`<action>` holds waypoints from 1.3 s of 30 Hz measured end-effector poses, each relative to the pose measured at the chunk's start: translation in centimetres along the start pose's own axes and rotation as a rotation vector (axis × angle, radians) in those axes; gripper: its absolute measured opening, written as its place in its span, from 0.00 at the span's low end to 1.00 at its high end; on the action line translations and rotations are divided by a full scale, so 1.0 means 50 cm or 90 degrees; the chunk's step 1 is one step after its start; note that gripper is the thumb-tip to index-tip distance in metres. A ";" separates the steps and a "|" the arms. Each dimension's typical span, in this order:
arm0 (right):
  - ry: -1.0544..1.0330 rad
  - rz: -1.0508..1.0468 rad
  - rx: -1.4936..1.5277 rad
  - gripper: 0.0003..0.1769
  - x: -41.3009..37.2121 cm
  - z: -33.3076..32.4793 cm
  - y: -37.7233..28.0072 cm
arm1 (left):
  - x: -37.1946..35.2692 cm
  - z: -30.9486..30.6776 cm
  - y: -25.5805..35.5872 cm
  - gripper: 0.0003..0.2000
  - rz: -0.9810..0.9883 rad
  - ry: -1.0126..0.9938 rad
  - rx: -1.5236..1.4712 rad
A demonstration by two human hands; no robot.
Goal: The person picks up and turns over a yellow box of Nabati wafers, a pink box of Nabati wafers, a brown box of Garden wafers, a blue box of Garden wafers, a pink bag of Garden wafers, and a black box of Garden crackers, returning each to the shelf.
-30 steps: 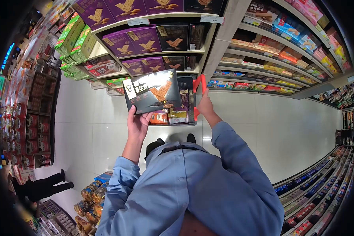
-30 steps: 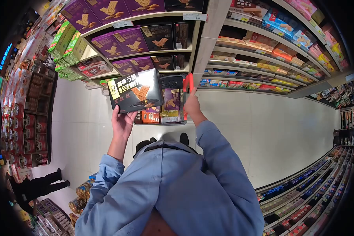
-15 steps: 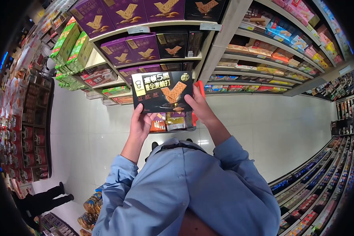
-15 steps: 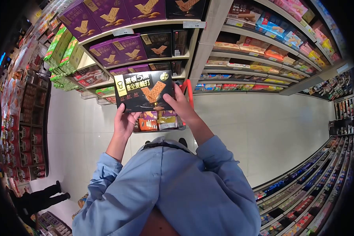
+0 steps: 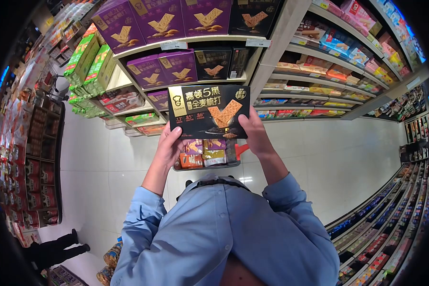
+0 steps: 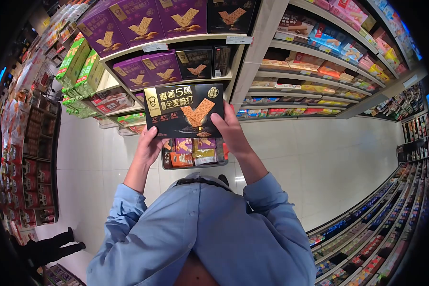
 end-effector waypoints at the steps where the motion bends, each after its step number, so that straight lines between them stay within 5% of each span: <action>1: 0.002 0.017 0.023 0.36 0.001 -0.004 0.004 | -0.001 -0.005 0.000 0.25 -0.002 0.002 -0.006; 4: -0.005 0.037 0.012 0.38 0.035 -0.058 0.031 | -0.011 -0.041 -0.013 0.24 -0.035 0.076 -0.130; 10: 0.251 0.006 -0.564 0.42 0.147 -0.414 0.361 | -0.076 -0.163 -0.018 0.23 0.020 0.205 -0.190; 13: 0.198 0.173 -0.725 0.44 0.133 -0.397 0.394 | -0.105 -0.193 -0.007 0.22 0.054 0.242 -0.188; 14: 0.201 0.029 -0.789 0.48 0.149 -0.430 0.431 | -0.114 -0.200 -0.005 0.22 0.064 0.261 -0.182; 17: 0.149 0.237 -0.636 0.46 0.133 -0.398 0.397 | -0.129 -0.209 0.000 0.22 0.081 0.281 -0.171; 28: 0.128 0.168 -0.619 0.46 0.138 -0.403 0.456 | -0.125 -0.178 0.009 0.21 0.076 0.239 -0.135; 33: 0.155 -0.017 -0.952 0.46 0.126 -0.333 0.349 | -0.090 -0.154 0.003 0.22 0.051 0.187 -0.092; 35: 0.147 -0.176 -0.771 0.48 0.130 -0.229 0.224 | -0.070 -0.122 0.001 0.22 0.051 0.166 -0.073; 38: 0.061 0.052 -0.237 0.43 0.092 -0.068 0.079 | -0.045 -0.068 0.013 0.22 0.054 0.103 -0.059; 39: 0.020 0.040 -0.194 0.41 0.078 -0.028 0.031 | -0.033 -0.051 0.020 0.23 0.059 0.077 -0.053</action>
Point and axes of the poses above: each hand's wrist, its own x-axis towards the middle knuckle, its own z-axis out of the palm, y = z × x, the point moved 5 cm from there along x, towards the middle knuckle, and after that the axes turned 5 degrees about y, right-handed, at the moved point
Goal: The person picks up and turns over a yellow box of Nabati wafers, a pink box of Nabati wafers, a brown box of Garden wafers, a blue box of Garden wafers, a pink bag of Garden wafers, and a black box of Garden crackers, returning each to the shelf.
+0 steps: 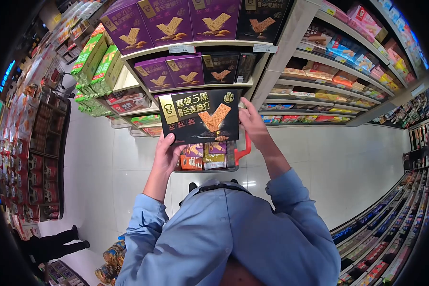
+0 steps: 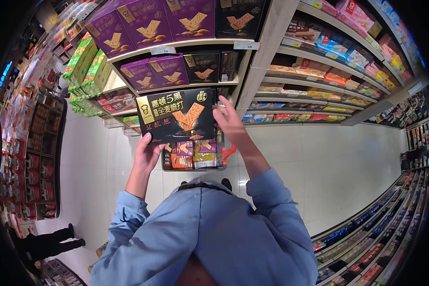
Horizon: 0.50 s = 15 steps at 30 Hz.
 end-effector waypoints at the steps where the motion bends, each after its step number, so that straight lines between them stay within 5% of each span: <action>1: -0.039 -0.018 0.041 0.39 -0.025 0.019 -0.048 | 0.009 0.016 0.003 0.23 -0.010 -0.025 -0.020; 6: -0.080 -0.172 0.114 0.38 -0.082 0.045 -0.155 | 0.032 0.089 0.033 0.26 -0.007 -0.100 -0.031; 15: -0.081 -0.247 0.082 0.39 -0.116 0.029 -0.219 | 0.038 0.159 0.075 0.28 -0.001 -0.162 0.022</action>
Point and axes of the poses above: each hand's wrist, its own x-axis towards the middle knuckle, its own z-axis out of the palm, y = z × x, the point moved 5 cm from there along x, towards the middle knuckle, and after that the axes turned 5 degrees about y, right-handed, at the moved point
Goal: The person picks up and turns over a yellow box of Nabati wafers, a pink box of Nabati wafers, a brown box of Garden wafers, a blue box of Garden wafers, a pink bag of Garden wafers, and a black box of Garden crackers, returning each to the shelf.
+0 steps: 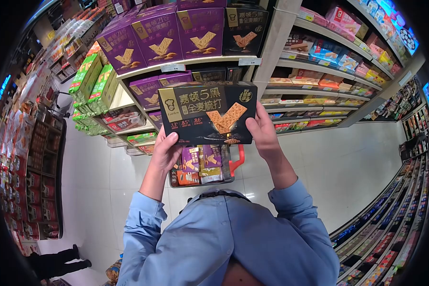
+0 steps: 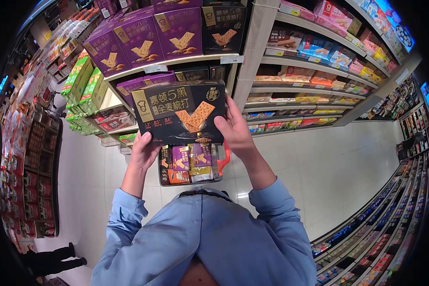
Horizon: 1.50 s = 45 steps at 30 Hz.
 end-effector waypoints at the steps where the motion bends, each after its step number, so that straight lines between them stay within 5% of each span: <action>1: -0.001 -0.005 0.004 0.39 0.002 -0.002 0.001 | 0.001 0.001 0.001 0.29 0.000 0.004 -0.007; 5: 0.033 -0.009 -0.020 0.43 0.019 -0.011 0.013 | -0.002 0.036 0.026 0.31 0.029 0.035 0.019; 8: 0.161 0.044 -0.289 0.49 0.003 -0.020 0.011 | -0.004 0.062 0.045 0.31 0.184 0.098 0.184; 12: -0.035 0.086 0.020 0.60 -0.027 0.084 -0.011 | -0.043 0.141 0.047 0.34 0.444 0.169 0.532; 15: -0.076 -0.047 0.139 0.49 -0.033 0.120 0.013 | -0.063 0.199 0.013 0.37 0.707 0.103 0.823; 16: -0.016 -0.069 0.096 0.38 -0.031 0.112 0.005 | -0.072 0.218 -0.001 0.38 0.752 0.078 0.907; 19: 0.042 -0.075 0.323 0.29 -0.021 0.102 -0.010 | -0.081 0.273 -0.031 0.33 0.742 0.057 0.932; 27: 0.096 -0.092 0.350 0.30 -0.017 0.040 -0.002 | -0.075 0.272 -0.050 0.33 0.745 -0.058 1.038; 31: 0.171 -0.077 0.234 0.31 -0.042 0.072 -0.026 | -0.033 0.225 -0.045 0.39 0.835 0.004 1.006; 41: -0.060 -0.126 -0.187 0.55 -0.036 0.192 -0.150 | -0.030 0.250 0.058 0.41 0.939 0.064 0.726; 42: -0.086 -0.093 -0.097 0.56 -0.039 0.204 -0.152 | -0.024 0.227 0.081 0.41 0.776 0.074 0.784; 45: -0.102 -0.233 -0.286 0.54 -0.030 0.177 -0.153 | -0.029 0.234 0.125 0.37 0.587 0.168 0.341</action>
Point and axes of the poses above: each hand's wrist, its own x-axis towards the middle knuckle, its own z-axis out of the palm, y = z × x, the point moved 5 cm from there along x, towards the middle knuckle, and after that the axes turned 5 degrees about y, right-handed, at the moved point
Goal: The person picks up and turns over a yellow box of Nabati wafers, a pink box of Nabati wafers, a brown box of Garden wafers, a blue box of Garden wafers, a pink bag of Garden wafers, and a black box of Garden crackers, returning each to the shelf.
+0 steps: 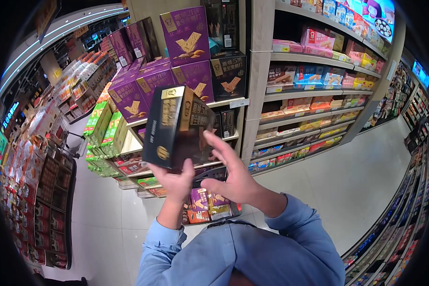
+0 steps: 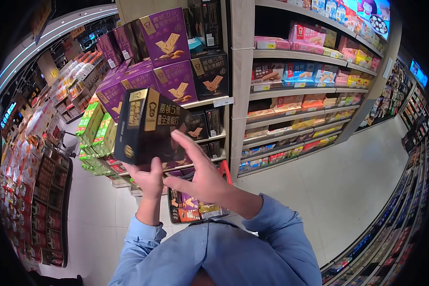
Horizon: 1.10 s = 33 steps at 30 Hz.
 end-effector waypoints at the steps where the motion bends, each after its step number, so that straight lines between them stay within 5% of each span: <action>1: 0.060 0.024 -0.051 0.51 0.000 -0.019 0.006 | 0.023 0.001 -0.002 0.36 -0.048 0.012 -0.121; 4: 0.214 0.031 -0.143 0.51 0.015 -0.091 0.064 | 0.057 -0.017 -0.009 0.32 -0.228 -0.049 -0.312; 8: 0.155 0.189 0.155 0.40 0.029 -0.108 0.108 | 0.064 -0.017 -0.048 0.29 -0.312 -0.135 -0.363; 14: 0.107 0.186 0.212 0.35 0.029 -0.094 0.086 | 0.086 -0.015 -0.089 0.26 -0.392 -0.160 -0.424; 23: 0.271 0.155 0.297 0.40 0.027 -0.003 0.105 | 0.083 -0.010 -0.053 0.34 -0.357 -0.285 -0.289; 29: 0.102 0.268 0.332 0.41 0.040 0.011 0.069 | 0.111 -0.053 -0.076 0.31 -0.449 -0.323 -0.326; 33: 0.088 0.197 0.273 0.38 0.055 -0.001 0.036 | 0.107 -0.037 -0.121 0.31 -0.541 -0.373 -0.391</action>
Point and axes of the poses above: each hand's wrist, its own x-axis towards the middle knuckle, its own z-axis out of the palm, y = z × x, the point moved 5 cm from there along x, towards the middle knuckle, and after that the axes turned 5 degrees about y, right-handed, at the moved point
